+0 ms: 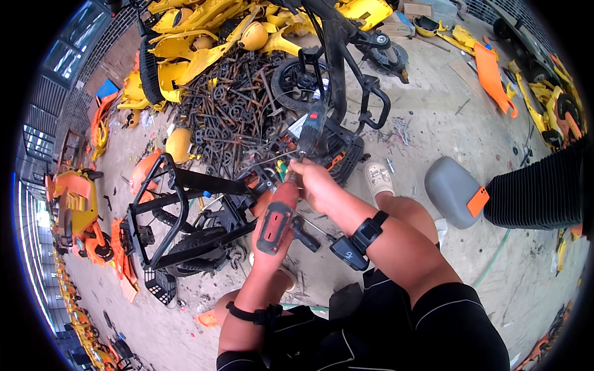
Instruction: The person uses an impact driver to loosen components on a vehicle frame and then uses pliers to manipulate and organize various wires and electrical connectors.
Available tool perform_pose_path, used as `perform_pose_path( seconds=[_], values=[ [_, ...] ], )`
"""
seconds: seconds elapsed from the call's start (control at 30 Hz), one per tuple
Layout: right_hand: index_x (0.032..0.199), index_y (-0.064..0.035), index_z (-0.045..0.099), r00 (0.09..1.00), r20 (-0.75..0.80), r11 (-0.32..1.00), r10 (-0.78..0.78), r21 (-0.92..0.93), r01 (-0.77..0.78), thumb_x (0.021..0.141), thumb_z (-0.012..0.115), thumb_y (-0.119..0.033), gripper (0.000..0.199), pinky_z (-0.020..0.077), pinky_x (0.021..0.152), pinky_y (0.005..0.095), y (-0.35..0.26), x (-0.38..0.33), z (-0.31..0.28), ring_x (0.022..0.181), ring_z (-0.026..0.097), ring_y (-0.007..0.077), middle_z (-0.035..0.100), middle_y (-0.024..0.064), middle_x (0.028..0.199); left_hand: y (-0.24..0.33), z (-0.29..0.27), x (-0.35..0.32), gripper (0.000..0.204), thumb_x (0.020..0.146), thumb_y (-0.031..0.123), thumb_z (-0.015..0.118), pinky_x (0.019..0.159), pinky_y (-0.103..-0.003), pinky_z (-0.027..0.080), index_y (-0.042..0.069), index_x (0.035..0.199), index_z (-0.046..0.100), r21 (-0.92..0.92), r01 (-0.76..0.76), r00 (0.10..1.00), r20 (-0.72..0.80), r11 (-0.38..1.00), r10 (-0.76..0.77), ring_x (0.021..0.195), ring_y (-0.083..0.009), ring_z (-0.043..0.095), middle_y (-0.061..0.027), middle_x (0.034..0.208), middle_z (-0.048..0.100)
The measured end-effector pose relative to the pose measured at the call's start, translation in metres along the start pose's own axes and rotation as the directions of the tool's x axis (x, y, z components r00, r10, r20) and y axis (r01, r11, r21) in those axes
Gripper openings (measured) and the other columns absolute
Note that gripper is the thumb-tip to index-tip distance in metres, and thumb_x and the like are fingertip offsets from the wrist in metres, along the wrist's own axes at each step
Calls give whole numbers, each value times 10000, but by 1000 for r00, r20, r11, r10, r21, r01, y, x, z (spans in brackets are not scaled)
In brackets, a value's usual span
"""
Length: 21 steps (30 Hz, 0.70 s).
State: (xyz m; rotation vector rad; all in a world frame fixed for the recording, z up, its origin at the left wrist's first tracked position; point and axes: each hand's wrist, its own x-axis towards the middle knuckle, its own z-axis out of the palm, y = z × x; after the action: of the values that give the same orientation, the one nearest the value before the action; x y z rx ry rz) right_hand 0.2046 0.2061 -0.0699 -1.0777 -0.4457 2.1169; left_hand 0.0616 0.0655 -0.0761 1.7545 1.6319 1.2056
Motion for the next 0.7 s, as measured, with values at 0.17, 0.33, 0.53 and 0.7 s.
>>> perform_pose_path(
  seconds=[0.17, 0.33, 0.53, 0.7],
  values=[
    [1058, -140, 633, 994, 108, 998, -30, 59, 24, 1031, 577, -325, 195, 466, 791, 372, 1, -5, -8, 889, 593, 161, 634, 11, 940, -2, 6, -5, 393, 814, 5, 728, 741, -294, 530, 12, 1185, 598, -150, 193, 981, 32, 970, -190, 827, -137, 638, -52, 971, 664],
    [1123, -42, 620, 995, 96, 994, 12, 111, -23, 1008, 630, -272, 257, 483, 907, 383, -12, -14, -16, 961, 609, 207, 640, 52, 1035, 26, 4, 2, 564, 808, -11, 712, 938, -307, 498, -14, 1341, 528, -106, 87, 995, 65, 991, -80, 1053, -183, 645, -94, 1169, 662],
    [1309, 19, 559, 980, 191, 998, -52, 53, 43, 984, 662, -181, 396, 473, 1010, 407, -16, -25, -28, 1110, 607, 251, 629, 126, 1149, 20, 13, -1, 553, 804, -18, 715, 925, -299, 498, 0, 1328, 538, -182, 290, 956, 103, 939, -275, 1022, -163, 637, -79, 1156, 657],
    [1397, 82, 438, 972, 167, 985, -164, 85, 152, 969, 669, -113, 523, 468, 1044, 433, -14, -25, -31, 1163, 594, 268, 614, 169, 1188, 29, 21, -2, 500, 799, -13, 723, 896, -294, 505, 4, 1272, 562, -242, 309, 951, 68, 920, -301, 989, -155, 635, -64, 1107, 662]
  ],
)
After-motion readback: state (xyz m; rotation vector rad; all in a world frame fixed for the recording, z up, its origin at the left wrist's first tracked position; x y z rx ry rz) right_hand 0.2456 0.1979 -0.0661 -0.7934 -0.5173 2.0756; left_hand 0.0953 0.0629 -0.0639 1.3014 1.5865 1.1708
